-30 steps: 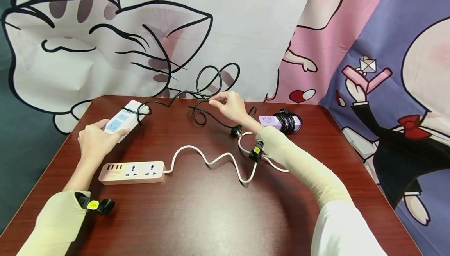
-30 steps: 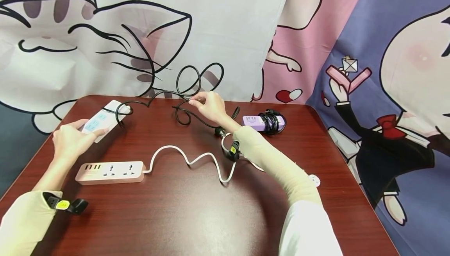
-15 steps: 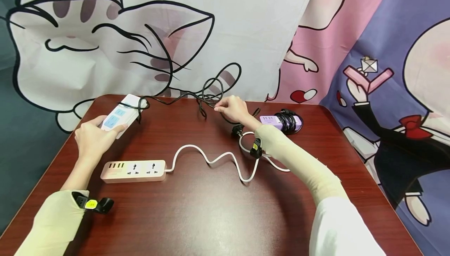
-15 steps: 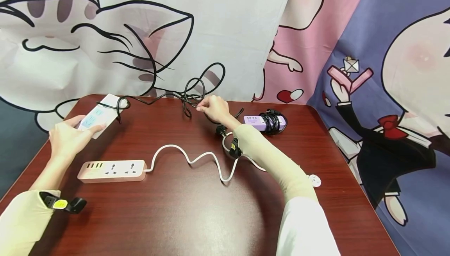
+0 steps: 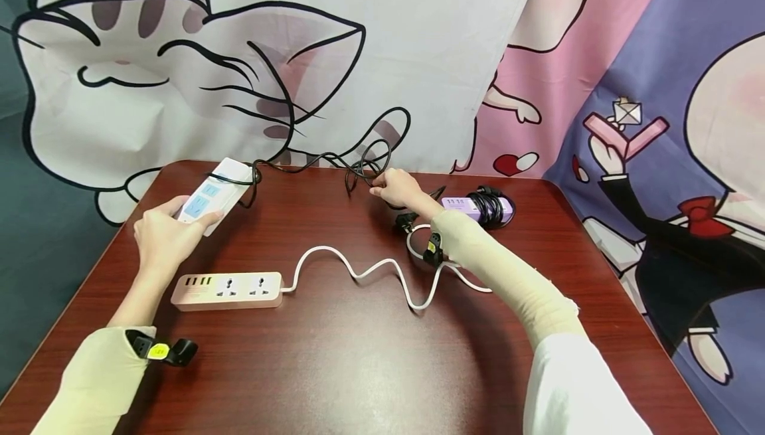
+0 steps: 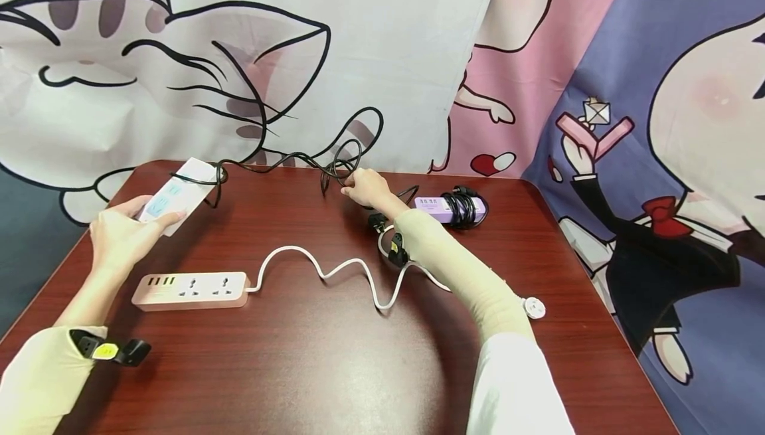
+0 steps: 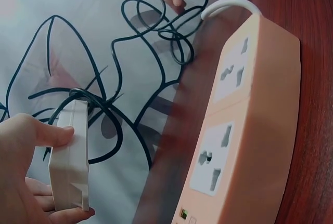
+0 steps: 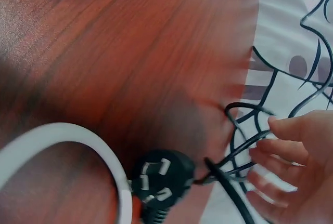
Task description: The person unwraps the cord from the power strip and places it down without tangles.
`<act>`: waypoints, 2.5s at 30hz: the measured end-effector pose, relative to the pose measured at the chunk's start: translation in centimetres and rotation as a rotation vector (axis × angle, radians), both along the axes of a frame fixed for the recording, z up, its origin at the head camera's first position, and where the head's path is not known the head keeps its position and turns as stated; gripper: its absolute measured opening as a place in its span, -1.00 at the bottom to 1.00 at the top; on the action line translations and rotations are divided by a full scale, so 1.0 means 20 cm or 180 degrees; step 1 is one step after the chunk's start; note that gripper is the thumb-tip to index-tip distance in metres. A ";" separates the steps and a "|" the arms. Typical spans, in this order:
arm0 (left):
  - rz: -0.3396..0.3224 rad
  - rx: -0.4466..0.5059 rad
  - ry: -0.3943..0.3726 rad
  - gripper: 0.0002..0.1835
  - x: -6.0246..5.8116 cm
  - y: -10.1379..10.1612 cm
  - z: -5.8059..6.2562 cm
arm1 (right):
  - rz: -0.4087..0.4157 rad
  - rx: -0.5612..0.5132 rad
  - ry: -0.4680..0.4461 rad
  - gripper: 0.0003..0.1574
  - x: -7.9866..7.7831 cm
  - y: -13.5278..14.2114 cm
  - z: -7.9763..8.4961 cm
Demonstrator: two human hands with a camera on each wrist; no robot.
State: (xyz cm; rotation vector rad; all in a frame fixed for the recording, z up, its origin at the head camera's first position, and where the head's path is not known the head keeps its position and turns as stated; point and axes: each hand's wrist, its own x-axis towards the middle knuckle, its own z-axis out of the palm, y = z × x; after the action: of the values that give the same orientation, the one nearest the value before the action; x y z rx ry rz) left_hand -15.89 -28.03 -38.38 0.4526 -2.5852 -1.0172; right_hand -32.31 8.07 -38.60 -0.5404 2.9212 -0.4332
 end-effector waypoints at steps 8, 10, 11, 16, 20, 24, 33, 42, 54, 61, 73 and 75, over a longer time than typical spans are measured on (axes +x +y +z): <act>0.0022 0.0043 0.0012 -0.31 0.01 0.01 0.00 | -0.0079 0.0744 -0.0108 -0.65 0.06 -0.04 0.08; 0.0018 0.0049 0.0034 -0.32 0.01 0.01 0.00 | -0.0111 0.0883 -0.0210 -0.61 0.08 -0.06 0.11; 0.0016 0.0056 0.0042 -0.32 0.01 0.02 0.00 | -0.0114 0.0943 -0.0237 -0.59 0.09 -0.07 0.13; -0.0016 0.0079 0.0094 -0.34 0.02 0.03 0.00 | -0.0027 0.0857 0.0071 -0.62 0.15 -0.18 0.23; -0.0038 0.0067 0.0118 -0.35 0.02 0.04 0.01 | 0.0378 0.0284 0.0694 -0.77 0.18 -0.27 0.27; -0.0081 0.0031 0.0168 -0.37 0.02 0.06 0.03 | 0.1120 -0.0285 0.1517 -0.79 0.18 -0.37 0.27; -0.0211 -0.0022 0.0246 -0.37 0.03 0.08 0.06 | 0.2511 -0.0272 0.3061 -0.78 0.17 -0.54 0.24; -0.0245 0.0026 0.0190 -0.36 0.03 0.11 0.08 | 0.2813 -0.0271 0.3460 -0.74 0.13 -0.59 0.18; -0.0172 0.0085 0.0194 -0.38 0.02 0.09 0.06 | 0.2936 -0.0133 0.3375 -0.73 0.11 -0.55 0.17; -0.0206 0.0208 0.0127 -0.35 0.03 0.05 0.06 | 0.3202 -0.0199 0.3073 -0.80 0.08 -0.52 0.12; -0.0347 0.0399 0.0138 -0.36 0.03 0.06 0.07 | 0.2672 -0.0348 0.2342 -0.82 0.05 -0.51 0.10; -0.0395 0.0343 0.0118 -0.36 0.03 0.06 0.07 | 0.2587 -0.0380 0.2277 -0.83 0.04 -0.51 0.10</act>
State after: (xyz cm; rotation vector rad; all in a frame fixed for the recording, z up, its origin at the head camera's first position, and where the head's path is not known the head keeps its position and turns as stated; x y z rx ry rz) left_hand -15.22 -26.84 -36.93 0.2993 -2.5613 -1.1997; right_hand -31.50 -2.05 -36.63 -2.1473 2.8654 -0.3331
